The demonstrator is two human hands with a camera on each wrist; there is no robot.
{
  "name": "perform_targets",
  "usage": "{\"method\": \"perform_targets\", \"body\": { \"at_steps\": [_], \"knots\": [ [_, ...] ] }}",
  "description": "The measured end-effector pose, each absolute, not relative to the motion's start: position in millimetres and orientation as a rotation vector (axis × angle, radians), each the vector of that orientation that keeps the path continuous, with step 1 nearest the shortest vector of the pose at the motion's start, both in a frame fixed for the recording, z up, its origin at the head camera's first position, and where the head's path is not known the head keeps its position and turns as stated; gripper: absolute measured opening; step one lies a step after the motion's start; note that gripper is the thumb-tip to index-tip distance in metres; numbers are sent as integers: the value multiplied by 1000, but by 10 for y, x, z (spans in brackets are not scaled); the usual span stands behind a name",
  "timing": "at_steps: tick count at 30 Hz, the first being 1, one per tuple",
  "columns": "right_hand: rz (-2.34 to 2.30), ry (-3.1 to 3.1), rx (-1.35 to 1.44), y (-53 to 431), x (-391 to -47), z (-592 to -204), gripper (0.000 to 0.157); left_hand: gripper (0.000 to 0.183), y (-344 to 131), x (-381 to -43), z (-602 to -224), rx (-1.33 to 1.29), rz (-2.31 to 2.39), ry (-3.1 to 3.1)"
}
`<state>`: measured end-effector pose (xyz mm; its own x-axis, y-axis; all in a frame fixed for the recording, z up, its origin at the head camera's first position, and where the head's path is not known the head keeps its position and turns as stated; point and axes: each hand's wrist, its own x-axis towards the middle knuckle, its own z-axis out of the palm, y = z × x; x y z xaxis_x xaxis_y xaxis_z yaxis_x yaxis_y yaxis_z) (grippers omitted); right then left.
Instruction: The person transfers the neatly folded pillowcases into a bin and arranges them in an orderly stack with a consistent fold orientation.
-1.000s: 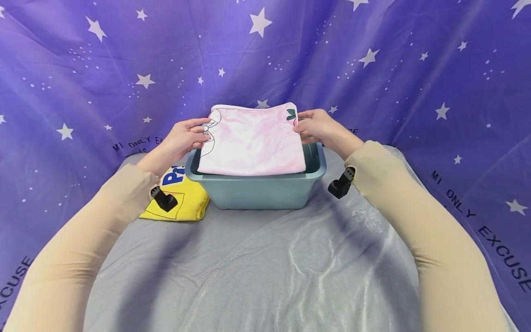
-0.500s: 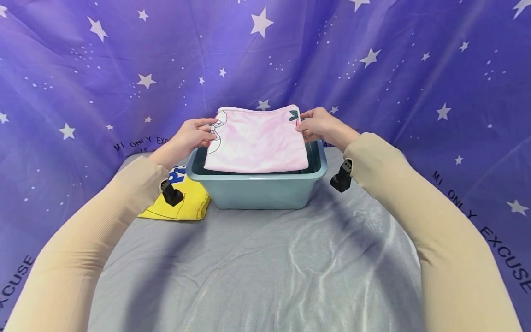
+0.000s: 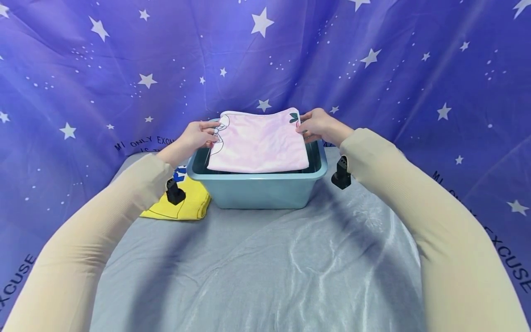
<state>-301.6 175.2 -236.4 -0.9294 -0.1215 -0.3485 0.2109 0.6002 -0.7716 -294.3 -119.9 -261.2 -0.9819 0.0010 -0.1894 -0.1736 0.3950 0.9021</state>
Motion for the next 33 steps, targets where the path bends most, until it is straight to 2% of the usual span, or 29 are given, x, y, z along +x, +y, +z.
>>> {"method": "perform_targets", "body": {
  "at_steps": [33],
  "knots": [
    [-1303, 2496, 40, 1696, -3027, -2456, 53, 46, -1212, -2998, -2743, -140, 1592, 2549]
  ]
}}
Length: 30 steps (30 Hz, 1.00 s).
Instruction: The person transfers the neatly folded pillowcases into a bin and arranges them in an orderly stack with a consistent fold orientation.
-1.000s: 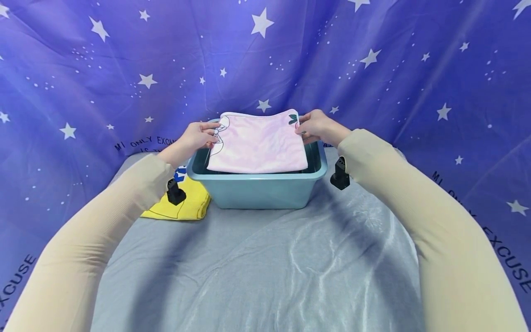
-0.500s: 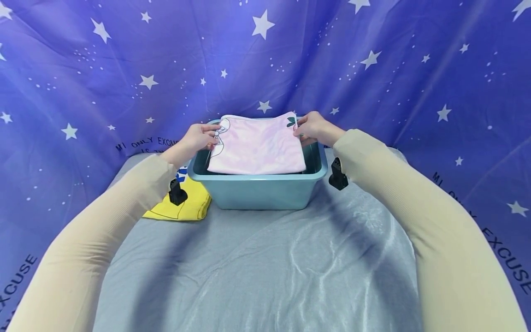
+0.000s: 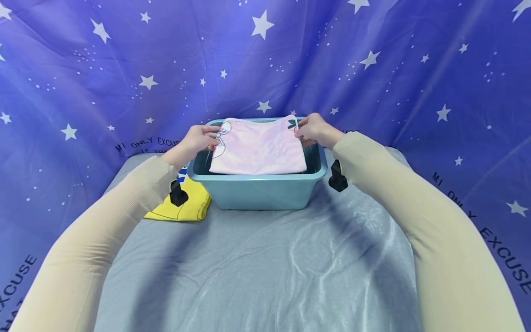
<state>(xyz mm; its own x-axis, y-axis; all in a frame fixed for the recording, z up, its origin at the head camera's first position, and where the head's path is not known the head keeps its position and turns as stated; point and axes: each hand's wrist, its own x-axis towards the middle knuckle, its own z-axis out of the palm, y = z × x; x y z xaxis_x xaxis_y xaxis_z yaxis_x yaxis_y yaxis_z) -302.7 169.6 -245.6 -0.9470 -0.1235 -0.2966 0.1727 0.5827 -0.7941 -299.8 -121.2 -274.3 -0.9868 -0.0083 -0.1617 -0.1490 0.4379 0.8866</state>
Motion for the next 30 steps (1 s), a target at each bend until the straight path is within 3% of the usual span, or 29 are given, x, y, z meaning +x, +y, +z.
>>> {"method": "perform_targets", "body": {
  "at_steps": [14, 30],
  "knots": [
    [-1168, 2724, -318, 1646, -2814, -2349, 37, 35, -1290, -2716, -2485, 49, 1604, 2581],
    [-1225, 2793, -553, 1605, -2549, -2374, 33, 33, -1334, -2385, -2505, 405, 1455, 2797]
  ]
}}
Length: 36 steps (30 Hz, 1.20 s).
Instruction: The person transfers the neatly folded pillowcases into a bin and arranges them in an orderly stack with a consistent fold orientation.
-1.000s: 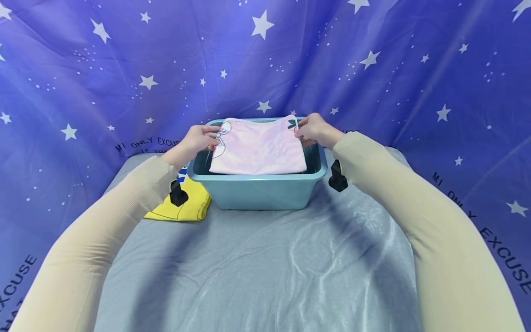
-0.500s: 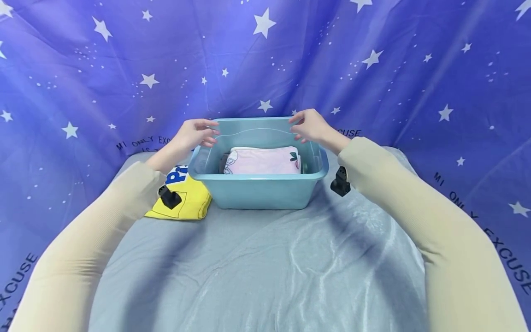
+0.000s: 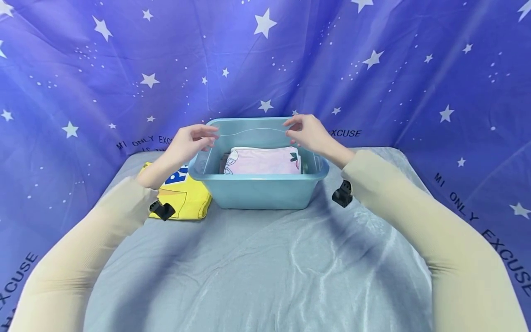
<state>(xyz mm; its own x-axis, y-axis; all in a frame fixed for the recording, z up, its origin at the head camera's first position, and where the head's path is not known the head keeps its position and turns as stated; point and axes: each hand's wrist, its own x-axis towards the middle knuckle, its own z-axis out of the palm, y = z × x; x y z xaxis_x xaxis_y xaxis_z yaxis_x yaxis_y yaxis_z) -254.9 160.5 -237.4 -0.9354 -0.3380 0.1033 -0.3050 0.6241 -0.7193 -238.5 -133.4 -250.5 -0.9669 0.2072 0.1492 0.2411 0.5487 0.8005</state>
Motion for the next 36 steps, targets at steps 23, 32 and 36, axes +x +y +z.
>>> {"method": "perform_targets", "body": {
  "at_steps": [23, 32, 36],
  "knots": [
    [-1451, 2694, -781, 1429, -2142, -2493, 28, 31, -1579, -2032, -2623, -428, -1379, -2591],
    [-1500, 2663, -850, 1360, -2033, -2612, 26, 30, -1655, -1881, -2664, -404, -1380, -2540],
    [-1508, 2672, -864, 1324, -1975, -2668, 26, 30, -1679, -1822, -2689, -388, -1358, -2515]
  ]
}}
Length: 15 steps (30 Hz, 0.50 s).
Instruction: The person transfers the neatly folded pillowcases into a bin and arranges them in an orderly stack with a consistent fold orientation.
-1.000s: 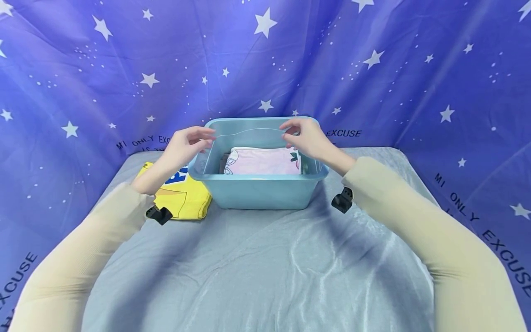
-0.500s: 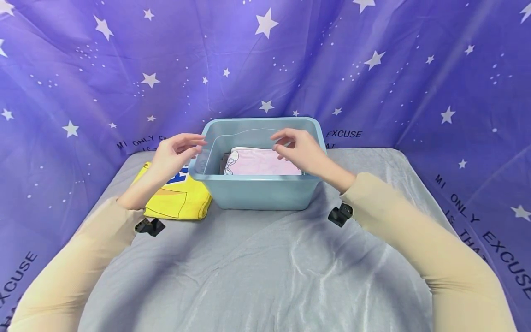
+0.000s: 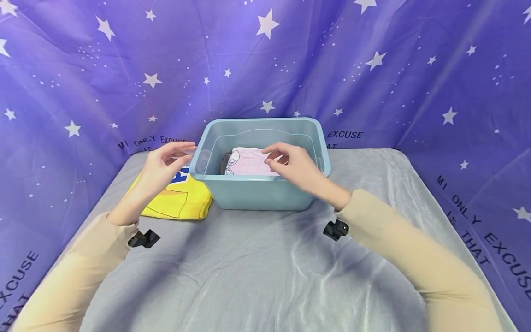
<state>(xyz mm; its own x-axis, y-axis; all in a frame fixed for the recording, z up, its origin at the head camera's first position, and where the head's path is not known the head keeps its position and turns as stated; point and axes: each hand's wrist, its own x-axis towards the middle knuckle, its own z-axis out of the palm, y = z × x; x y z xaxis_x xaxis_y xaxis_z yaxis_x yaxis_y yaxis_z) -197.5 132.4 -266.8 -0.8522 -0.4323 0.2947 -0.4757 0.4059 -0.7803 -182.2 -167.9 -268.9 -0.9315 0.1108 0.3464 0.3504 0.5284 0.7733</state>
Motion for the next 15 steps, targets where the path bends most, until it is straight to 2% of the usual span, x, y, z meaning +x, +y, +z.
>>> {"method": "perform_targets", "body": {
  "at_steps": [15],
  "knots": [
    [1411, -2523, 869, 1201, -1782, -2846, 26, 31, -1793, -1653, -2850, -336, -1376, -2420]
  ]
}}
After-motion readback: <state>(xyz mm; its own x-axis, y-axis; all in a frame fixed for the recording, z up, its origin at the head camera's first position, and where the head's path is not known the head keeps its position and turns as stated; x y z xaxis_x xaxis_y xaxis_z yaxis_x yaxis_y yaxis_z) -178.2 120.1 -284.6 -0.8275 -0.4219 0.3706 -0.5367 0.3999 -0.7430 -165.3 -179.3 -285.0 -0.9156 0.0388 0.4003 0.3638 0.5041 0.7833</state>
